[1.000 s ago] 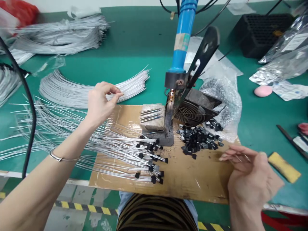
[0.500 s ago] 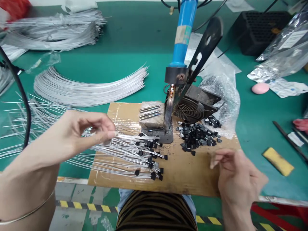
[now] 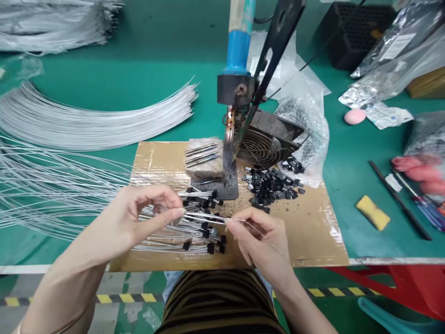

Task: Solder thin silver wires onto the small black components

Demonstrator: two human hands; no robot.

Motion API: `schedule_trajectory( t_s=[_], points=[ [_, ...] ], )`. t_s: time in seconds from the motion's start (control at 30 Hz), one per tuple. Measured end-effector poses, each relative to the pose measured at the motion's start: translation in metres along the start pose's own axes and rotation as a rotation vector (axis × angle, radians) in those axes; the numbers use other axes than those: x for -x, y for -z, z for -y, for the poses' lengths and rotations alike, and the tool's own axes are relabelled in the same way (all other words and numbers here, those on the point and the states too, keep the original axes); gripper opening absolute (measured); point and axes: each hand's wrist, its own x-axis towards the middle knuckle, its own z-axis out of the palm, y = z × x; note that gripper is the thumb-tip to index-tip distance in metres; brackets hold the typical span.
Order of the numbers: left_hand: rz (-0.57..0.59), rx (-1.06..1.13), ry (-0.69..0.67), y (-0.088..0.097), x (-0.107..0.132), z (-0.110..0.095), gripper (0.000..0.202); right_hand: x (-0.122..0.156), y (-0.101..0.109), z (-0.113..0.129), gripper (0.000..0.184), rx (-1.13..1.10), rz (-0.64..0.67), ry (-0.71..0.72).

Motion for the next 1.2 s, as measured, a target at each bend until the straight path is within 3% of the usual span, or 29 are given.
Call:
schedule_trajectory(
  t_s=[0.17, 0.37, 0.5, 0.67, 0.8, 1.0, 1.07, 1.2],
  points=[
    [0.039, 0.047, 0.034, 0.006, 0.001, 0.006, 0.016, 0.002, 0.008, 0.000, 0.031, -0.018, 0.005, -0.012],
    [0.045, 0.007, 0.032, 0.003, -0.003, 0.007, 0.018, -0.001, 0.012, 0.000, 0.026, 0.240, 0.013, 0.236],
    [-0.015, -0.055, -0.031, -0.016, 0.001, -0.005, 0.011, 0.000, 0.011, 0.003, 0.024, 0.415, 0.068, 0.354],
    [0.061, -0.036, -0.066, -0.052, -0.002, -0.027, 0.015, 0.000, 0.011, 0.001, 0.020, 0.447, 0.098, 0.395],
    [0.047, 0.083, 0.027, -0.067, -0.008, -0.026, 0.022, -0.002, 0.008, -0.004, 0.019, 0.397, 0.035, 0.431],
    [-0.076, 0.236, 0.145, -0.069, -0.010, -0.019, 0.020, -0.004, 0.008, -0.004, 0.026, 0.109, -0.313, 0.245],
    [-0.089, 0.255, 0.157, -0.067, -0.010, -0.019, 0.019, -0.004, 0.010, -0.003, 0.032, -0.058, -0.276, 0.205],
    [-0.105, 0.284, 0.129, -0.064, -0.012, -0.020, 0.017, -0.003, 0.007, -0.005, 0.066, -0.281, -0.103, 0.127]
  ],
)
